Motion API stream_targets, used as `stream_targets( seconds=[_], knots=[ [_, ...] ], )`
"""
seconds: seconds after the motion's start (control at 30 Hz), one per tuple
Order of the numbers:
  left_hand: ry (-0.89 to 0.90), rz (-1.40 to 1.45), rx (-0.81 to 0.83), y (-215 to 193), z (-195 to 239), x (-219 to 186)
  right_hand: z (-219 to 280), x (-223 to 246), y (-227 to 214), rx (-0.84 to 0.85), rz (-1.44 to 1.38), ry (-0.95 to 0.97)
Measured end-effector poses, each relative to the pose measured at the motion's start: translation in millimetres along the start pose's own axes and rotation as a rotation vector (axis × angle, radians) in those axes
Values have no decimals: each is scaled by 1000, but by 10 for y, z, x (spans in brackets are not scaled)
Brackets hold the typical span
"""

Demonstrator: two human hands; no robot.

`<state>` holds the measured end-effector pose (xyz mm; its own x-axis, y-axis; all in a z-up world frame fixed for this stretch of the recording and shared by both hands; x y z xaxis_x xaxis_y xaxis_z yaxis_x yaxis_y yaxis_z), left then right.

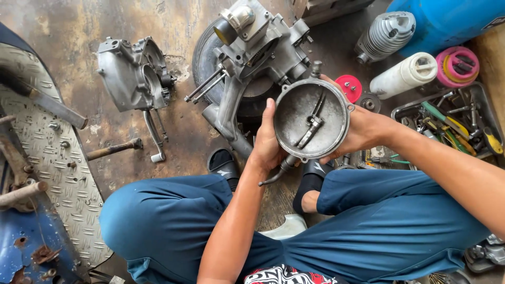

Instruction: The person sits on the workshop floor holding a round metal engine cover and scrapes its edge and inner surface with a yellow-handled screwdriver. They then wipe the cover with a cloth and set it onto the engine assembly on the floor.

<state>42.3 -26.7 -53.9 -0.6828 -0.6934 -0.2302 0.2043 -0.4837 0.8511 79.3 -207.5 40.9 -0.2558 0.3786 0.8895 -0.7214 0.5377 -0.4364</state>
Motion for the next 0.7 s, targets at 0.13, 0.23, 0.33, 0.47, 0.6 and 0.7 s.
stream_targets(
  seconds=[0.13, 0.23, 0.33, 0.47, 0.6, 0.7],
  knots=[
    [-73, -243, -94, 22, 26, -35, -13, -40, 85, -54, -77, 53],
    [-99, -470, -180, 85, 76, -71, 15, -123, 167, -141, -54, -16],
    [-103, -629, -181, 0, -43, -36, 61, -237, 169, -156, -45, -19],
    [-58, -809, -156, 29, -157, -64, -50, -257, 163, -160, -78, -89],
    [-60, -973, -186, -66, -247, -222, -197, -228, 139, -209, -64, -118],
    [14, -1120, -253, -184, -250, -379, -319, -384, 159, -272, -2, -186]
  ],
)
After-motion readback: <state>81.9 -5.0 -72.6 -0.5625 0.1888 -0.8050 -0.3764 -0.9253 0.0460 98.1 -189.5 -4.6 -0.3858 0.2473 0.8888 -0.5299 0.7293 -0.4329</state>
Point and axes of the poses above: each hand's wrist, its own z-axis away from the middle knuckle, its own y-axis out of the palm, x = y × z, the point moved 4 cm from there along -z, towards the middle knuckle, and after that the axes turned 15 degrees about -y, right-handed, at the moved point
